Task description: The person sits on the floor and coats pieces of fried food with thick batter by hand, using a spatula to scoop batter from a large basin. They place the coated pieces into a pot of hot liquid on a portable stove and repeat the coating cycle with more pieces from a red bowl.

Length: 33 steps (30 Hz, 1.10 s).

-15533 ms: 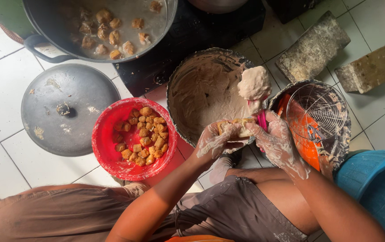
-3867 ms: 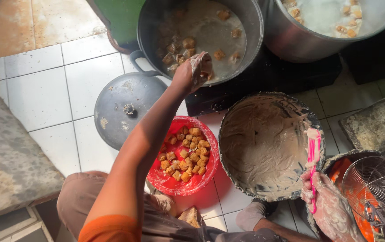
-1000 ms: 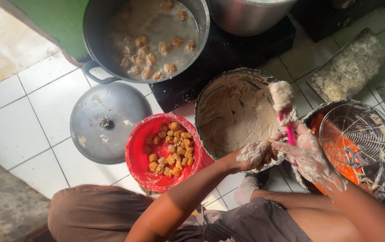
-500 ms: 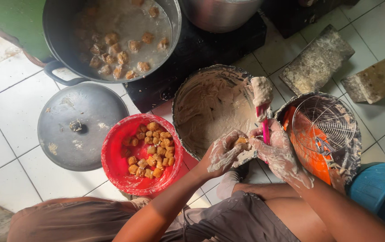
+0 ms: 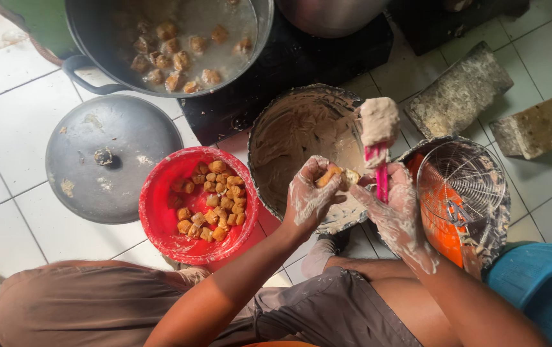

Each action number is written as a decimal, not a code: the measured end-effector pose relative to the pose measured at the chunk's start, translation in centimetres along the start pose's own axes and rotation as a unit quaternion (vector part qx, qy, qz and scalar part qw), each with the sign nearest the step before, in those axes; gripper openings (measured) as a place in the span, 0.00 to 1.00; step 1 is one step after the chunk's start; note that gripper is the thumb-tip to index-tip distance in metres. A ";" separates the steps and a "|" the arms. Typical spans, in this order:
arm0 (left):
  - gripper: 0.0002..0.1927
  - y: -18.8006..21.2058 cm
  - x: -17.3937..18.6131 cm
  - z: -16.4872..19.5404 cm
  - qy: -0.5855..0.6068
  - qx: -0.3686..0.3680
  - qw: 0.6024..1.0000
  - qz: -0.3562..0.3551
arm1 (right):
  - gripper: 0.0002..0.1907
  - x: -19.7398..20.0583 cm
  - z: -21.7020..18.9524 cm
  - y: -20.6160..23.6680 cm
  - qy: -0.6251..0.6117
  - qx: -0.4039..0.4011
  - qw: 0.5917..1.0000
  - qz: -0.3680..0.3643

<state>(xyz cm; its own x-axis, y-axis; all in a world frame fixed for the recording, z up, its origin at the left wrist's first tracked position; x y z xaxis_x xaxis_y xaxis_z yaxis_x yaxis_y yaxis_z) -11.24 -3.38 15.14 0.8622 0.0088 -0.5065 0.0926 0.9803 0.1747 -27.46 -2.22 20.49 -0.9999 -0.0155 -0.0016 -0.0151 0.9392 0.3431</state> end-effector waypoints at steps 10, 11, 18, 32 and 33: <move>0.16 1.6 1.1 0.5 0.099 0.115 0.975 -0.161 | 0.19 1.9 1.1 -0.8 0.122 0.067 0.990 0.031; 0.17 1.6 1.1 0.5 0.099 0.125 0.971 -0.180 | 0.19 1.9 1.0 -0.7 0.122 0.077 0.989 0.024; 0.14 0.1 0.6 0.1 0.085 0.063 0.993 -0.050 | 0.12 1.4 0.5 0.7 0.127 0.050 0.989 0.052; 0.24 3.4 -2.2 5.1 -0.180 -0.176 0.967 -0.041 | 0.11 1.2 2.8 1.5 0.158 0.054 0.986 -0.017; 0.24 3.4 -2.2 4.8 -0.101 -0.138 0.984 -0.048 | 0.09 1.3 3.1 1.3 0.124 0.068 0.989 -0.035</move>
<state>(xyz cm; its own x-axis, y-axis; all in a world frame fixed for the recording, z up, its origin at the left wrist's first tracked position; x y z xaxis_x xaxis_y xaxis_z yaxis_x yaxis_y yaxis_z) -10.41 -1.01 20.84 0.9399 -0.0981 -0.3271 0.0635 0.9914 -0.1147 -28.83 0.04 18.07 -0.9648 -0.1495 0.2165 -0.1009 0.9701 0.2206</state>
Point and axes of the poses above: each hand's wrist, its own y-axis away from the middle knuckle, its own x-axis out of the back of the hand, z = x × y, the point moved 3 cm from there along -y, towards the middle knuckle, and after that the axes turned 7 degrees about -x, right-handed, at the moved point
